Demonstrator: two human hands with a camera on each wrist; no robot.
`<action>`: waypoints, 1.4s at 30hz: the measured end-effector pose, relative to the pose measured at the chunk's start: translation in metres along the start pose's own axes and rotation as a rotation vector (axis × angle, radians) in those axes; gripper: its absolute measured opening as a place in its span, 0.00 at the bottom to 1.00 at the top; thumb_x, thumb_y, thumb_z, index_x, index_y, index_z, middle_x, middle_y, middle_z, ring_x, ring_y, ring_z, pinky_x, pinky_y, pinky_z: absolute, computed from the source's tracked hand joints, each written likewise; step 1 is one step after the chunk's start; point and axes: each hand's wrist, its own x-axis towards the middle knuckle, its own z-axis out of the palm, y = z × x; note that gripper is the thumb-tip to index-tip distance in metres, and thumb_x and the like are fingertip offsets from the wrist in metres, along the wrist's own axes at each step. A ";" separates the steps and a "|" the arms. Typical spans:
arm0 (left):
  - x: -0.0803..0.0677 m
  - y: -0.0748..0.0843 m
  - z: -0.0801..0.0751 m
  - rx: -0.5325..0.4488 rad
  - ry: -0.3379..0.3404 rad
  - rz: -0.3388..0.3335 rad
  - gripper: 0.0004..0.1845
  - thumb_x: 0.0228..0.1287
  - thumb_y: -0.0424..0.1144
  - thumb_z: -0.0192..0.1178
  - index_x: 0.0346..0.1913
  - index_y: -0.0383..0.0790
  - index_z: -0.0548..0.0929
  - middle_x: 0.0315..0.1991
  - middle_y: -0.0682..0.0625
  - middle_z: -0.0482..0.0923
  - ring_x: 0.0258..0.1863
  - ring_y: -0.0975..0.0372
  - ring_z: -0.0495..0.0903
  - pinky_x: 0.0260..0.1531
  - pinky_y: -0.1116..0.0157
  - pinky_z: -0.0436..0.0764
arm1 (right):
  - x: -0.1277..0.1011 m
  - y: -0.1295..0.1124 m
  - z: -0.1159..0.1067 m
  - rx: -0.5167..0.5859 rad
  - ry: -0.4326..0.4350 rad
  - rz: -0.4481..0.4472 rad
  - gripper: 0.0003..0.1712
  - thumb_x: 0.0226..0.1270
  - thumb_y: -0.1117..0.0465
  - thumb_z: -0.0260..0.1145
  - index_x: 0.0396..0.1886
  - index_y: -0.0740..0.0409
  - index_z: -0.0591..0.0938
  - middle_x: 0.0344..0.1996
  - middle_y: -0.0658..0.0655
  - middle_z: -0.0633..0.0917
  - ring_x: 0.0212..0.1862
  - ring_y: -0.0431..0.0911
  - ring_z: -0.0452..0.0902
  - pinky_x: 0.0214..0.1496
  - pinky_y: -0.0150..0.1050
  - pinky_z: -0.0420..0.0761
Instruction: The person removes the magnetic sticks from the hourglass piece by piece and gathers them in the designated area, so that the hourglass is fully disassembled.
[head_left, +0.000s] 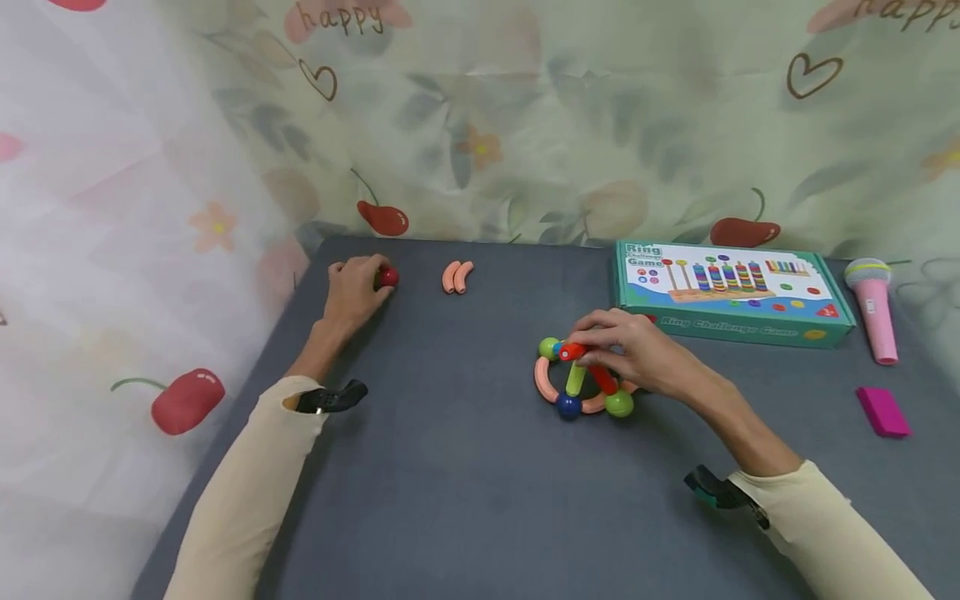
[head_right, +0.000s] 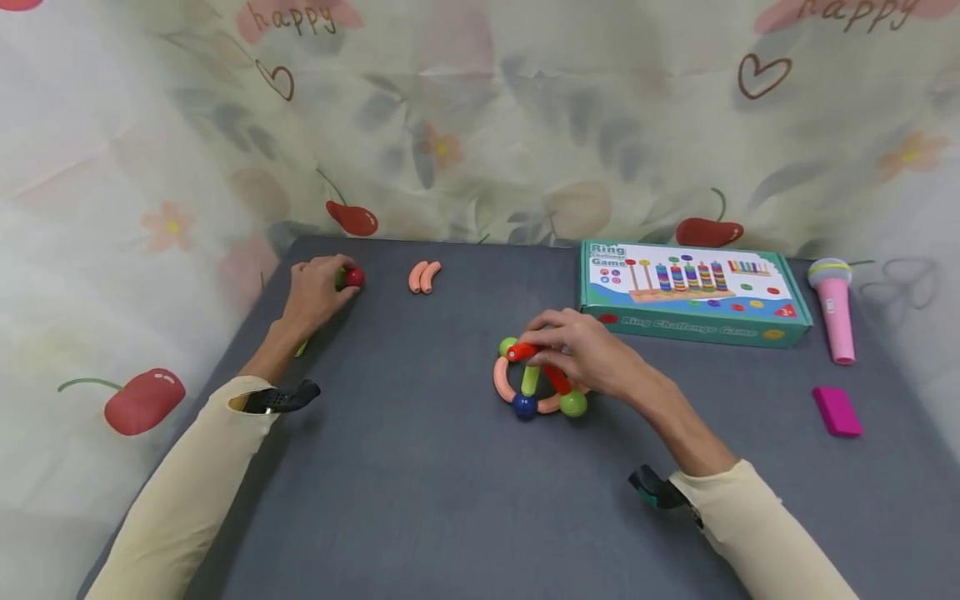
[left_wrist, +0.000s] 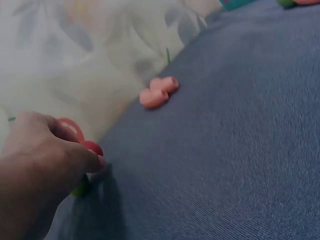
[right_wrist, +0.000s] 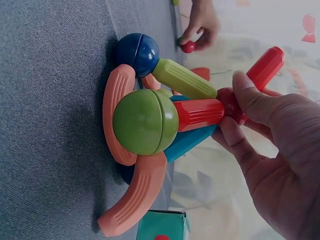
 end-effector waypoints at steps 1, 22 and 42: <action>0.000 -0.002 0.001 0.010 -0.007 -0.015 0.18 0.65 0.36 0.73 0.56 0.35 0.83 0.53 0.36 0.87 0.59 0.43 0.80 0.67 0.35 0.64 | 0.000 -0.001 0.000 0.002 -0.001 0.001 0.17 0.62 0.68 0.76 0.52 0.54 0.91 0.52 0.54 0.87 0.54 0.46 0.79 0.49 0.35 0.87; -0.008 0.063 -0.014 -0.046 0.095 0.130 0.19 0.64 0.38 0.75 0.56 0.38 0.85 0.57 0.41 0.84 0.61 0.45 0.80 0.68 0.35 0.69 | -0.003 -0.002 -0.004 -0.019 -0.020 -0.005 0.17 0.64 0.66 0.75 0.53 0.52 0.91 0.52 0.53 0.87 0.53 0.45 0.78 0.49 0.38 0.86; -0.062 0.259 -0.011 -0.388 -0.236 0.420 0.17 0.75 0.50 0.63 0.54 0.41 0.84 0.31 0.53 0.80 0.25 0.67 0.75 0.27 0.75 0.72 | -0.006 0.001 -0.006 -0.047 -0.045 0.024 0.20 0.71 0.70 0.69 0.62 0.61 0.84 0.53 0.58 0.87 0.52 0.49 0.83 0.54 0.49 0.86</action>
